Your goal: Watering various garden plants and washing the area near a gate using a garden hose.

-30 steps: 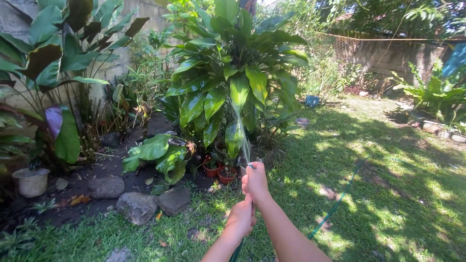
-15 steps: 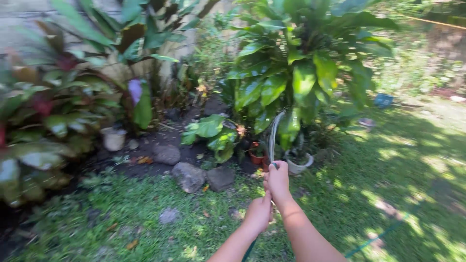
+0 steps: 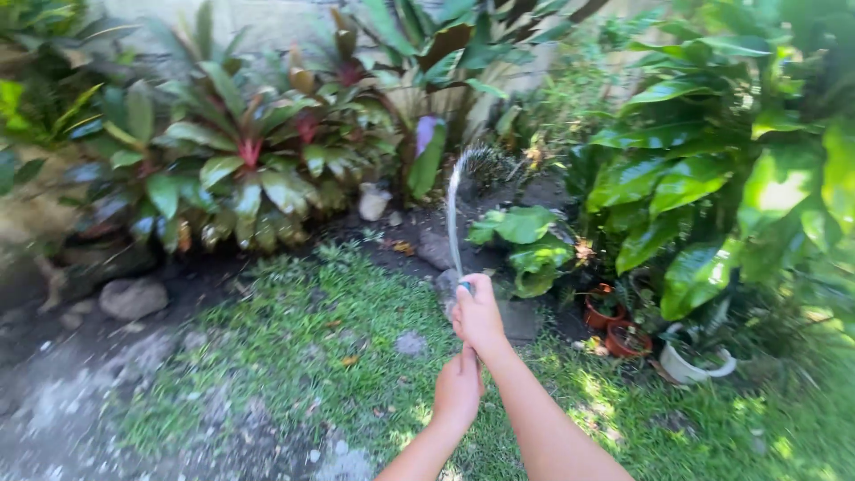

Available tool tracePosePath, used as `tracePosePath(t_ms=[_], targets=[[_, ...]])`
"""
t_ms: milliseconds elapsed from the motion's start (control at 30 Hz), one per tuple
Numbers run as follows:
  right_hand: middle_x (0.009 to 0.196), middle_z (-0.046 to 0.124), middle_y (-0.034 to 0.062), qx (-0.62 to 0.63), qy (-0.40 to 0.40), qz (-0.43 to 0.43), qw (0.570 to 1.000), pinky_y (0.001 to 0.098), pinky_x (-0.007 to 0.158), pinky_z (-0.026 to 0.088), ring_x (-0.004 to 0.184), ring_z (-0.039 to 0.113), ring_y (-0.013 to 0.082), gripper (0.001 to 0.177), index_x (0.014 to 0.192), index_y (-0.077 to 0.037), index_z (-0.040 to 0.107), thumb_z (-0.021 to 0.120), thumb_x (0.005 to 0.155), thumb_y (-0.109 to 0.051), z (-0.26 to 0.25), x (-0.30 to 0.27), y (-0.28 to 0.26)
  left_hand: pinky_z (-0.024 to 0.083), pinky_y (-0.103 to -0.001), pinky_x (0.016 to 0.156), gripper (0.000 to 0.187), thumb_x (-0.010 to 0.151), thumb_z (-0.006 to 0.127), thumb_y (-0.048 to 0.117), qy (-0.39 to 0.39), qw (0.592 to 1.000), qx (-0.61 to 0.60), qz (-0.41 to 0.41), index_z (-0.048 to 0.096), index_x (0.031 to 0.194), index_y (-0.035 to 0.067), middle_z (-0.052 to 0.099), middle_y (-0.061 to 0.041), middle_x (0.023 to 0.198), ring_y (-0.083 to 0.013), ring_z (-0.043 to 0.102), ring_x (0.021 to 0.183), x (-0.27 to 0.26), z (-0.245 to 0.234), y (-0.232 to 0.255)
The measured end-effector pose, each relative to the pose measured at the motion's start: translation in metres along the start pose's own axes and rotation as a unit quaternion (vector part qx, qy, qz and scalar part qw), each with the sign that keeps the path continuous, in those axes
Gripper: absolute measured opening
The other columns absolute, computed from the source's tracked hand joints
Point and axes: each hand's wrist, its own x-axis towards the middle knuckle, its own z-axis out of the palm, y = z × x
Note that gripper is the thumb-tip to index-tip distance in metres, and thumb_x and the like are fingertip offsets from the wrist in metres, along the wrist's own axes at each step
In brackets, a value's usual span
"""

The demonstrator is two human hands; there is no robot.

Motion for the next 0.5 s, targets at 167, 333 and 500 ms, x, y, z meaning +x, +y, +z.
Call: tracePosePath(t_ms=[167,333,500], targets=[[0.061,0.044,0.0015,-0.006,-0.103,0.004,0.995,0.0284,0.036,0.027,0.043,0.037,0.0099,0.015,0.116,-0.019,0.045,0.051,0.103,-0.014,0.046,-0.016,0.009,0.043,-0.038,0.054,0.059,0.106,0.034,0.051,0.061,0.994,-0.087,-0.009,0.057,0.073,0.007,0.054,-0.003,0.057,-0.0181,0.054,0.052,-0.018,-0.029,-0.011],[0.059,0.043,0.0021,-0.023,-0.134,0.017,0.991,0.0301,0.034,0.028,0.041,0.035,0.0110,0.013,0.113,-0.017,0.042,0.051,0.104,-0.016,0.072,-0.038,0.017,0.046,-0.035,0.055,0.059,0.105,0.037,0.052,0.113,0.987,-0.112,-0.008,0.060,0.074,0.007,0.056,-0.001,0.060,-0.0156,0.055,0.053,-0.030,-0.045,-0.035],[0.058,0.042,0.0023,-0.013,-0.150,0.035,0.988,0.0288,0.034,0.025,0.040,0.033,0.0107,0.014,0.115,-0.020,0.042,0.050,0.104,-0.017,0.100,-0.057,0.032,0.043,-0.037,0.053,0.059,0.105,0.040,0.052,0.143,0.982,-0.116,-0.031,0.058,0.073,0.006,0.054,-0.002,0.059,-0.0165,0.052,0.052,-0.048,-0.068,-0.052]])
